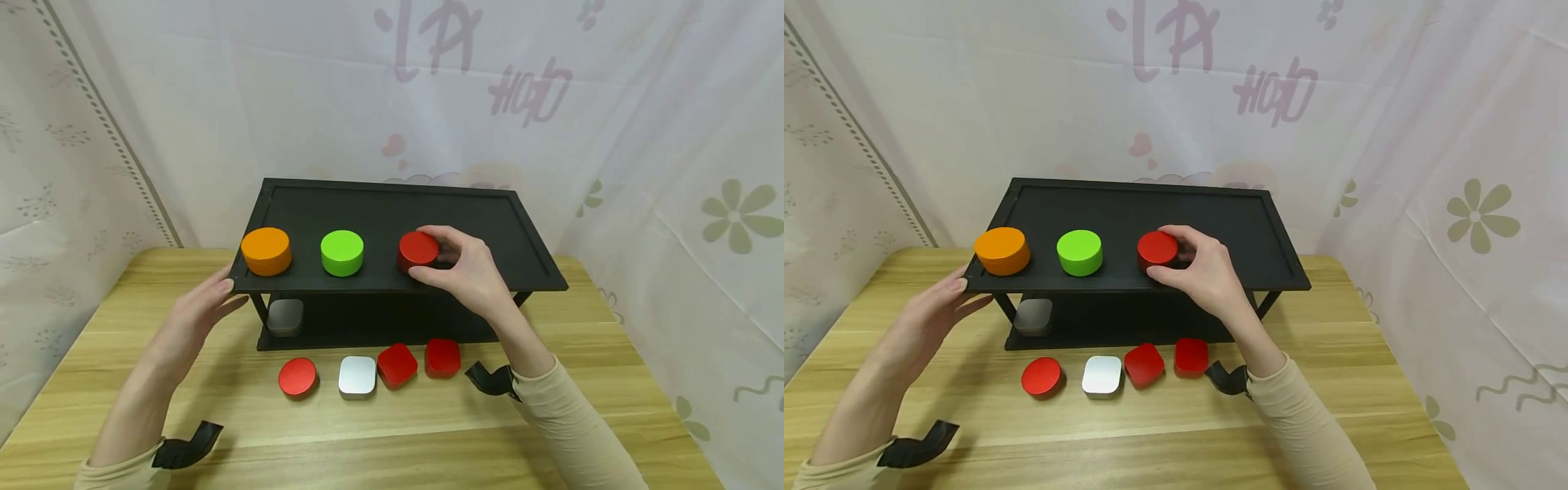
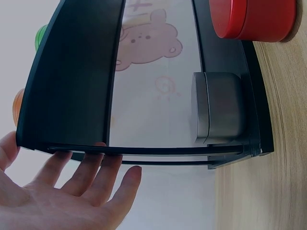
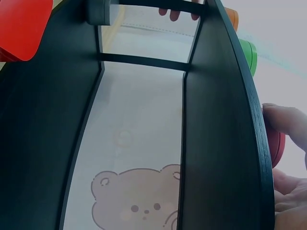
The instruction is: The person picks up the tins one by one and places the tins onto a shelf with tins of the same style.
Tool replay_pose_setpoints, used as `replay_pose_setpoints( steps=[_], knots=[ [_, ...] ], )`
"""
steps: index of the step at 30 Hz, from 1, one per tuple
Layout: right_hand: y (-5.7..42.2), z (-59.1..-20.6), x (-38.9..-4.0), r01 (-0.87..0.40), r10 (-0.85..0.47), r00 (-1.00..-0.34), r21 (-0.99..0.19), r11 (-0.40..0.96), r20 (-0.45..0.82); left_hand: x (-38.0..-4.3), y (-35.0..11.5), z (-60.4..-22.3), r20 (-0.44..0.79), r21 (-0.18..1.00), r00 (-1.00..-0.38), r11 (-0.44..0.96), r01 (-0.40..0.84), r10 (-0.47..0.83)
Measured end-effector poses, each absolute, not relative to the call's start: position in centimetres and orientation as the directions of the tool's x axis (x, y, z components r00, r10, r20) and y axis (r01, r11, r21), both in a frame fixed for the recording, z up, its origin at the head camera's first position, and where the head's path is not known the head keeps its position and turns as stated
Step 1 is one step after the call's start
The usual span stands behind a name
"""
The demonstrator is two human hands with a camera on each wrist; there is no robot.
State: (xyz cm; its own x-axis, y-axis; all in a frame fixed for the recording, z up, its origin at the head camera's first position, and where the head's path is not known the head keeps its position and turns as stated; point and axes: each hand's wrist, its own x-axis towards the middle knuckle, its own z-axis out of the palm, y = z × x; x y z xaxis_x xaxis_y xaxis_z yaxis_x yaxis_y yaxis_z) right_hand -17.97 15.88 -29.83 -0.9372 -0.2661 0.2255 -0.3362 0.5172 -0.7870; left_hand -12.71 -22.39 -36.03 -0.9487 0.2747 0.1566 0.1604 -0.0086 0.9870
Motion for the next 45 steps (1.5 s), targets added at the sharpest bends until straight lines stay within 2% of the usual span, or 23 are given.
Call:
replay_pose_setpoints(
  steps=[29,45],
  knots=[
    [16.32,-29.93,-17.98,-0.301,-0.273,-0.946,-0.792,0.531,0.176,-12.69,-22.32,-35.92,0.161,0.986,-0.945,0.0,0.168,0.284],
    [16.53,-30.17,-17.48,-0.414,-0.307,-0.904,-0.789,0.454,0.298,-12.72,-22.41,-36.05,0.171,0.984,-0.945,-0.003,0.177,0.28]
  ],
)
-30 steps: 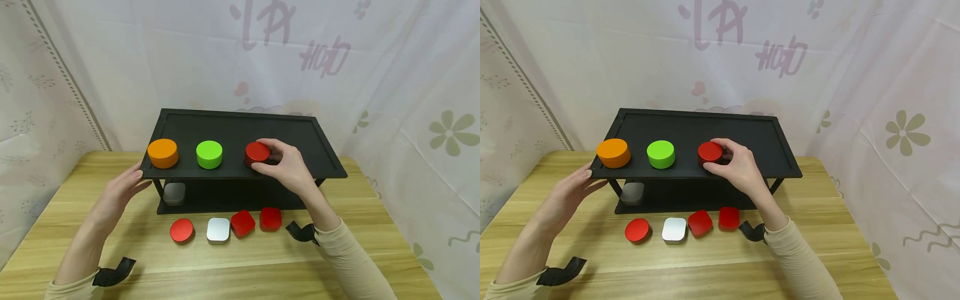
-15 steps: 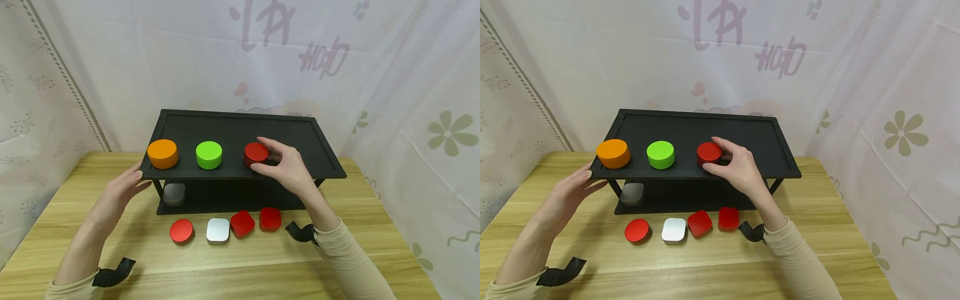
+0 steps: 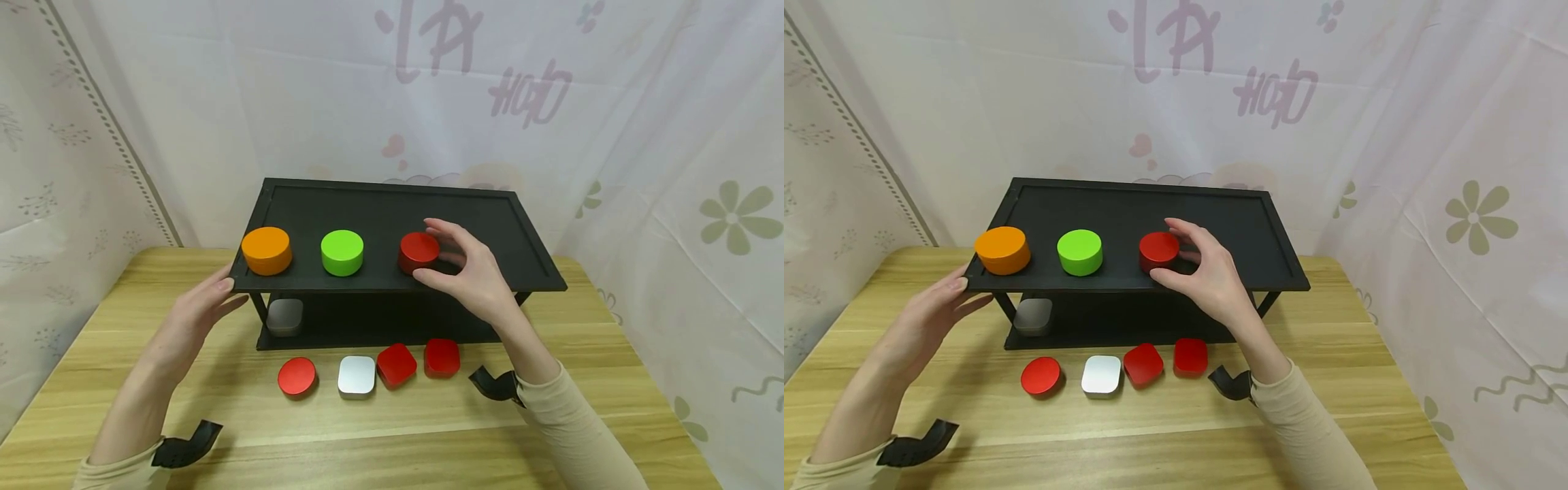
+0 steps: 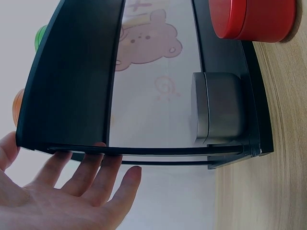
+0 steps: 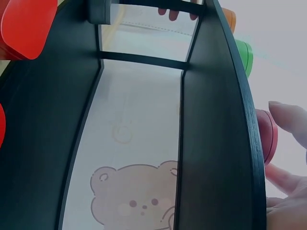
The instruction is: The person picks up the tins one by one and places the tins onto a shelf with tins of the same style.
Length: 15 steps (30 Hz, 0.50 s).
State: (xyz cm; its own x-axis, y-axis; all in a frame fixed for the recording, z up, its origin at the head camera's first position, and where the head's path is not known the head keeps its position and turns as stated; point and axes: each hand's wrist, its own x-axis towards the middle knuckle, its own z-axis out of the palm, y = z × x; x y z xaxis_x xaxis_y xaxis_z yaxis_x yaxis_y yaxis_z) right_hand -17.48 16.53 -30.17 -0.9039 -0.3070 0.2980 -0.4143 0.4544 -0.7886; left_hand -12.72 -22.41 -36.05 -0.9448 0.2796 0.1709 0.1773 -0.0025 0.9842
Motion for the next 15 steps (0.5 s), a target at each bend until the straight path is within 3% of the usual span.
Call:
replay_pose_setpoints(
  steps=[8,15],
  knots=[
    [15.7,-28.5,-15.1,-0.434,-0.285,-0.898,-0.785,0.443,0.336,-12.8,-22.4,-36.1,0.18,0.983,-0.942,-0.014,0.184,0.284],
    [15.0,-27.6,-13.1,-0.493,-0.206,-0.865,-0.703,0.513,0.457,-12.8,-22.4,-36.1,0.168,0.985,-0.946,-0.008,0.173,0.279]
  ],
)
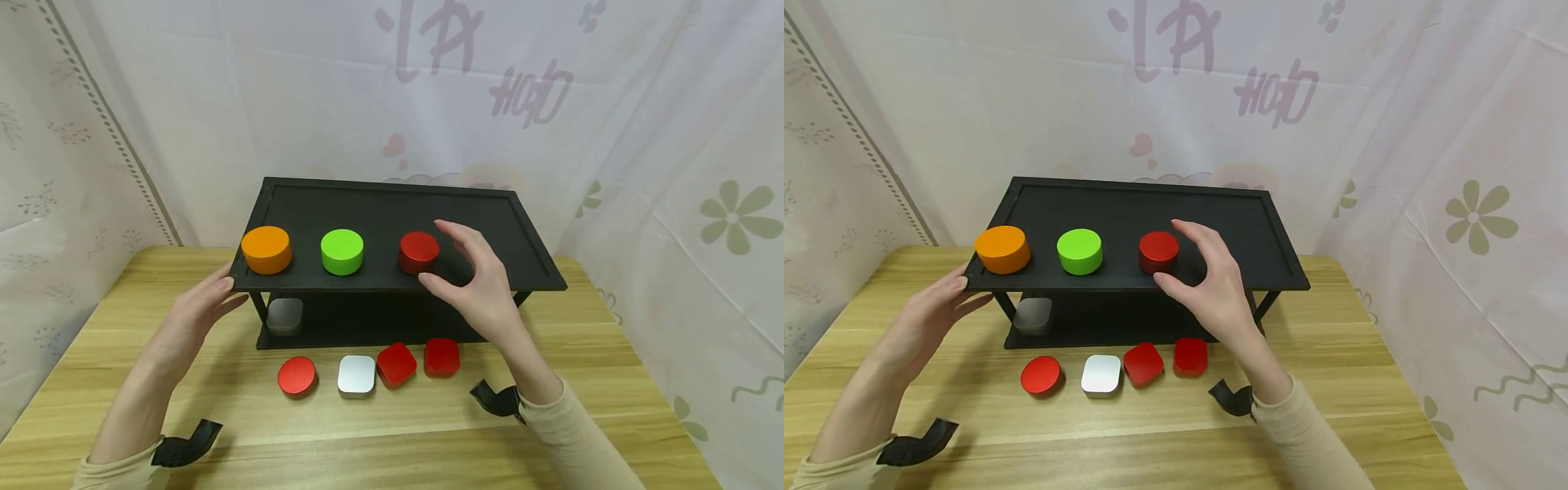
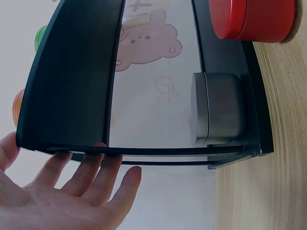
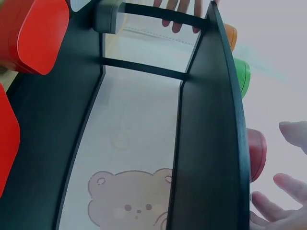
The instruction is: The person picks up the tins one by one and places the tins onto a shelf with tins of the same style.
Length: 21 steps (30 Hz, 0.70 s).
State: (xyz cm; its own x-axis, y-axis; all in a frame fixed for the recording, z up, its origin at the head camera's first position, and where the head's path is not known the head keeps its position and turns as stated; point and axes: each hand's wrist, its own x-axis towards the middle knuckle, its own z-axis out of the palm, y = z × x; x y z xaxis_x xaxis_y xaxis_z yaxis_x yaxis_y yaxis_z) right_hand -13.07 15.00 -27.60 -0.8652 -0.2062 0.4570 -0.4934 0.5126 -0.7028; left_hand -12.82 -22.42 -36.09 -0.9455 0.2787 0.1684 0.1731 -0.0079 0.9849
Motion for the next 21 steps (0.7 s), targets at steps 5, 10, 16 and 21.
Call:
replay_pose_setpoints(
  steps=[5,10,16,21],
  knots=[
    [15.1,-27.9,-12.4,-0.546,-0.149,-0.813,-0.647,0.532,0.563,-12.9,-22.4,-36.1,0.159,0.986,-0.948,0.0,0.165,0.275],
    [15.4,-28.9,-12.3,-0.6,-0.157,-0.765,-0.603,0.526,0.624,-12.9,-22.4,-36.1,0.166,0.985,-0.946,-0.001,0.172,0.279],
    [15.1,-28.7,-11.5,-0.627,-0.193,-0.754,-0.6,0.497,0.628,-12.9,-22.4,-36.1,0.162,0.986,-0.947,0.003,0.17,0.279],
    [14.1,-27.1,-9.6,-0.642,-0.217,-0.751,-0.614,0.46,0.624,-12.9,-22.4,-36.1,0.163,0.985,-0.947,-0.001,0.17,0.277]
  ],
)
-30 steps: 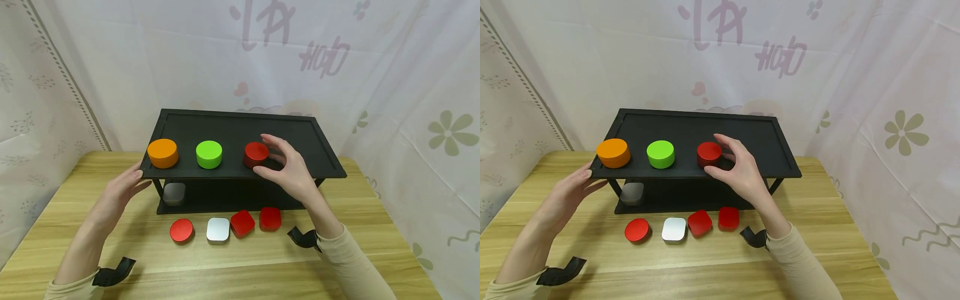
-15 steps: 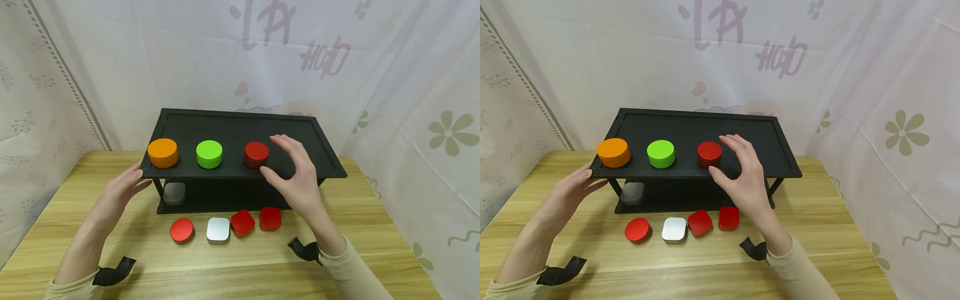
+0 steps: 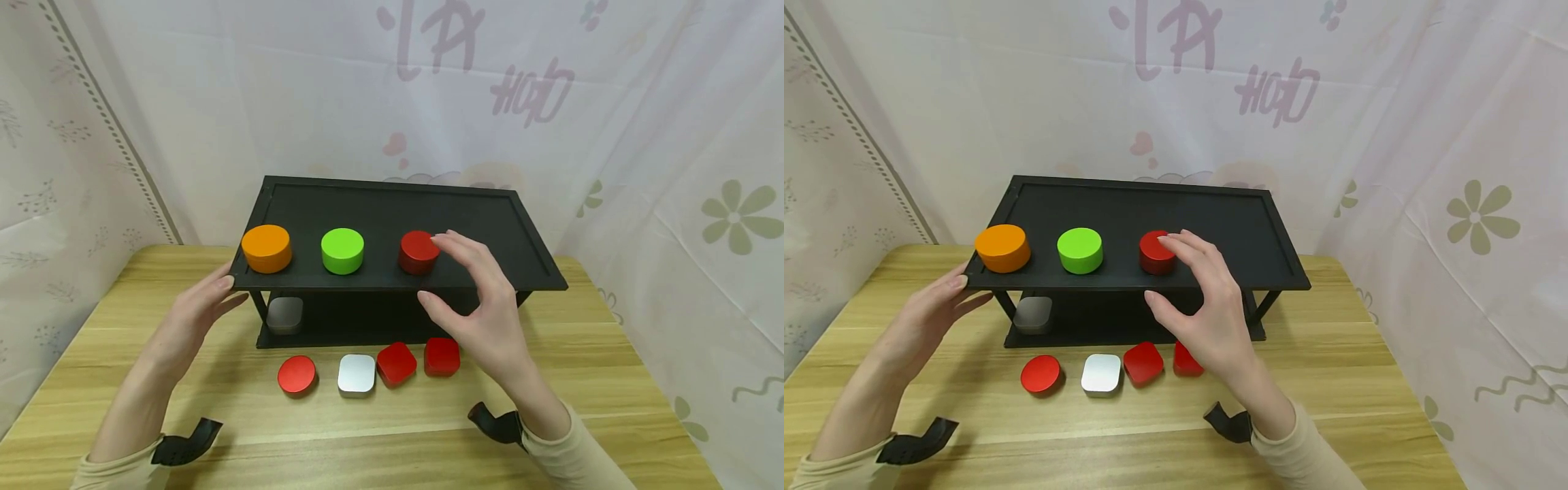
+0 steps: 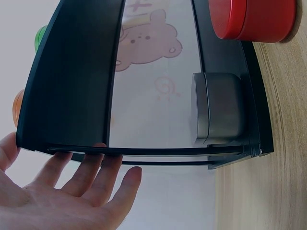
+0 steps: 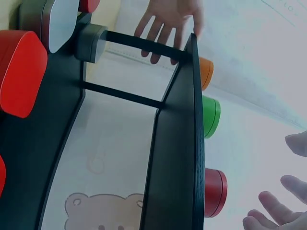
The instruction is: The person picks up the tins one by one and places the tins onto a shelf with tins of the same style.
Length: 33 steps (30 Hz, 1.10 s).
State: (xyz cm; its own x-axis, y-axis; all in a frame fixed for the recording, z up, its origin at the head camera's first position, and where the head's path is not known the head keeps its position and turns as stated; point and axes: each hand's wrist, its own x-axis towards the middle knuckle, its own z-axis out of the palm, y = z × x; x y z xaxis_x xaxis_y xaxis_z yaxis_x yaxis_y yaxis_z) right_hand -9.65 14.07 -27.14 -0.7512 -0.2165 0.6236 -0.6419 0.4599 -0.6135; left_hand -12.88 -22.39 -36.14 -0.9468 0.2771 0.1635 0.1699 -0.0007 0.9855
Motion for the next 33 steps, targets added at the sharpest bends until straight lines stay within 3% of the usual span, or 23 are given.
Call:
replay_pose_setpoints(
  steps=[19,33],
  knots=[
    [11.8,-28.2,-8.4,-0.793,-0.372,-0.609,-0.529,0.302,0.701,-12.7,-22.4,-36.1,0.153,0.987,-0.952,0.0,0.159,0.264],
    [11.0,-31.4,-9.5,-0.767,-0.463,-0.636,-0.576,0.285,0.617,-12.7,-22.4,-36.1,0.152,0.987,-0.953,0.015,0.162,0.262]
  ],
)
